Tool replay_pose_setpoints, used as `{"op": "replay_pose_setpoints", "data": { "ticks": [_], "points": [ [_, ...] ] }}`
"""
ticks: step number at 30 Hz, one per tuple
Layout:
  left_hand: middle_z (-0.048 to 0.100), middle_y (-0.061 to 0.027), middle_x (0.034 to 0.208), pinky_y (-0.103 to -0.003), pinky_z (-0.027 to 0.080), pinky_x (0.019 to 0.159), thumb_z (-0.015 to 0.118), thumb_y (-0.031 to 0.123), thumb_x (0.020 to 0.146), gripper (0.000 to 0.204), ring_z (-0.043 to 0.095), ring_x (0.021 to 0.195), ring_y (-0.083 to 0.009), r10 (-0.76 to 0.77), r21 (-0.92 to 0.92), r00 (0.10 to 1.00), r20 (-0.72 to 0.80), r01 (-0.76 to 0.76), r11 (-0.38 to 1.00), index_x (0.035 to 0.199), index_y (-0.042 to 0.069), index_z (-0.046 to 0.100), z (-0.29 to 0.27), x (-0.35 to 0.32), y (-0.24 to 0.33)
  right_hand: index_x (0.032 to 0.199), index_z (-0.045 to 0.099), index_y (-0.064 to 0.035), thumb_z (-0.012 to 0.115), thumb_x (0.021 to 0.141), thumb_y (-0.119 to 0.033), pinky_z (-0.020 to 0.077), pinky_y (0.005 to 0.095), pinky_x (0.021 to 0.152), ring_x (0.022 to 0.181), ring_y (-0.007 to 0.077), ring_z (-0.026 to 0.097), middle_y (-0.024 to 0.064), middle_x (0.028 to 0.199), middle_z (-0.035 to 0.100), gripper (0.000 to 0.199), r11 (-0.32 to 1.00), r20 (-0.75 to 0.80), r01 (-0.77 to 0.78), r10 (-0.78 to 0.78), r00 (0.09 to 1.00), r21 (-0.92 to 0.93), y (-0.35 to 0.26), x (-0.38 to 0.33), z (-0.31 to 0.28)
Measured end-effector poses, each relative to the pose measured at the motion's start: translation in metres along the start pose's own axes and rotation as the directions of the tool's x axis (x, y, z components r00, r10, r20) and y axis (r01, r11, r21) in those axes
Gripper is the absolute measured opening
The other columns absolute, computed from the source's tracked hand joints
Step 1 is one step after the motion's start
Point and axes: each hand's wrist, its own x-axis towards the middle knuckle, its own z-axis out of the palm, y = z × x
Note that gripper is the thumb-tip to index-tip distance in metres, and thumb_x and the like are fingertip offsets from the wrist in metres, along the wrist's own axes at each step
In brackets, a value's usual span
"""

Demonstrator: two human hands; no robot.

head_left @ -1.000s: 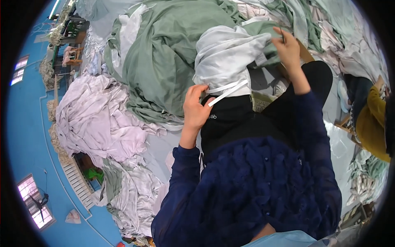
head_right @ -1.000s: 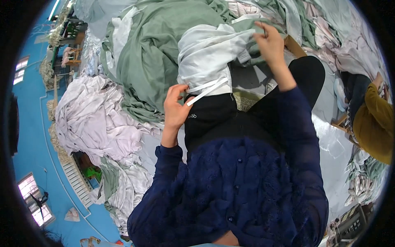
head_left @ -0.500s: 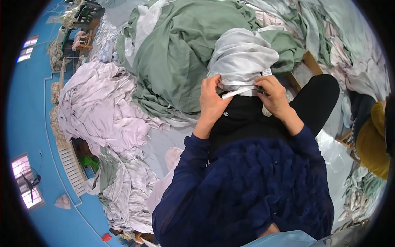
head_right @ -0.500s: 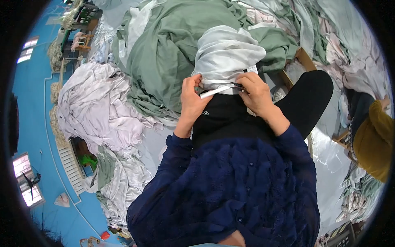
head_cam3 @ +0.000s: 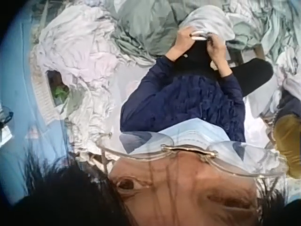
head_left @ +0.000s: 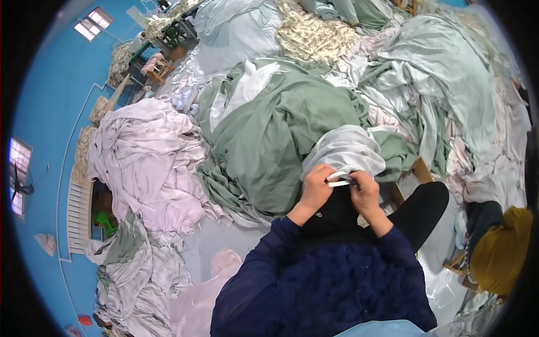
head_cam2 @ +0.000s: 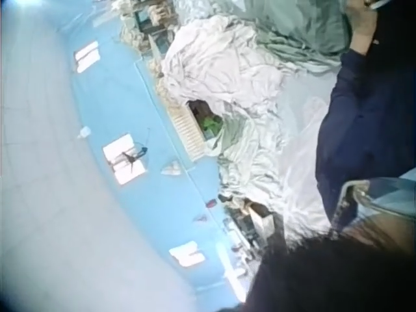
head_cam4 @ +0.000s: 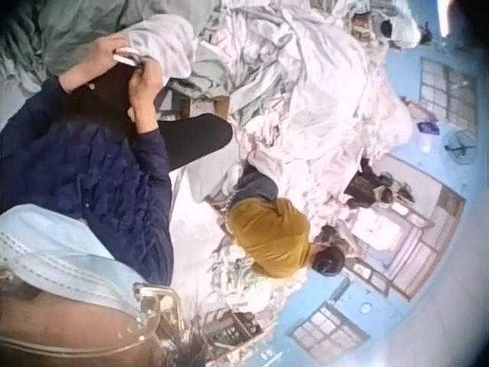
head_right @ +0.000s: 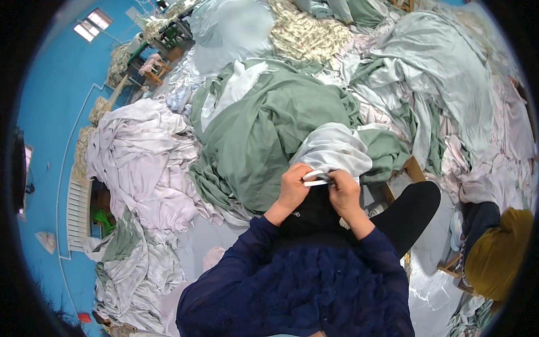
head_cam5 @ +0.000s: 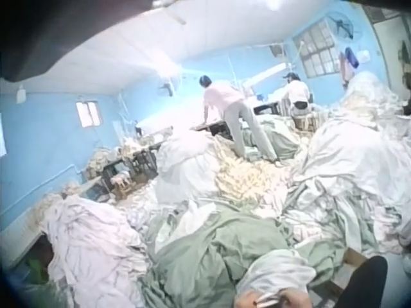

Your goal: The worker is trimming excess threads from green and white fabric pillow covers using a small pair of spring-loaded thread clippers in a factory setting.

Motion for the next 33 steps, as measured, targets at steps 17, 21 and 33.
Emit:
{"op": "replay_pose_setpoints", "data": {
  "ticks": [17,21,33],
  "points": [
    [0.062,-0.0138,0.091,-0.037,0.049,0.079,0.060,-0.003,0.073,0.025,0.061,0.086,-0.0308,0.253,0.202,0.839,-0.481,-0.175,0.964,0.097,0.004,0.066,-0.021,0.074,0.006,0.116,0.061,0.0006,0.047,0.091,0.004,0.0429,0.0205,0.077,0.087,0.0088,0.056,0.0041,0.098,0.062,0.029,0.937,-0.523,0.051,-0.238,0.819,-0.346,-0.027,0.065,-0.287],
    [0.061,-0.0124,0.092,-0.038,0.047,0.082,0.063,0.006,0.078,0.019,0.059,0.088,-0.0300,0.364,0.367,0.715,-0.597,-0.160,0.916,0.097,0.004,0.067,-0.068,0.096,0.002,0.121,0.064,-0.0024,0.053,0.095,-0.007,0.0463,0.0214,0.072,0.080,0.0070,0.058,0.0013,0.095,0.066,0.028,0.858,-0.608,0.003,-0.367,0.704,-0.514,0.003,0.064,-0.373],
    [0.063,-0.0106,0.090,-0.032,0.050,0.069,0.066,-0.002,0.073,0.028,0.061,0.076,-0.0241,0.238,0.367,0.971,-0.024,-0.213,0.906,0.100,0.005,0.070,-0.075,0.029,-0.061,0.112,0.064,0.0016,0.056,0.098,-0.008,0.0447,0.0204,0.080,0.089,0.0066,0.056,0.0009,0.099,0.066,0.019,0.832,-0.730,-0.495,0.174,0.661,-0.250,0.131,-0.136,-0.366]
  ]
}}
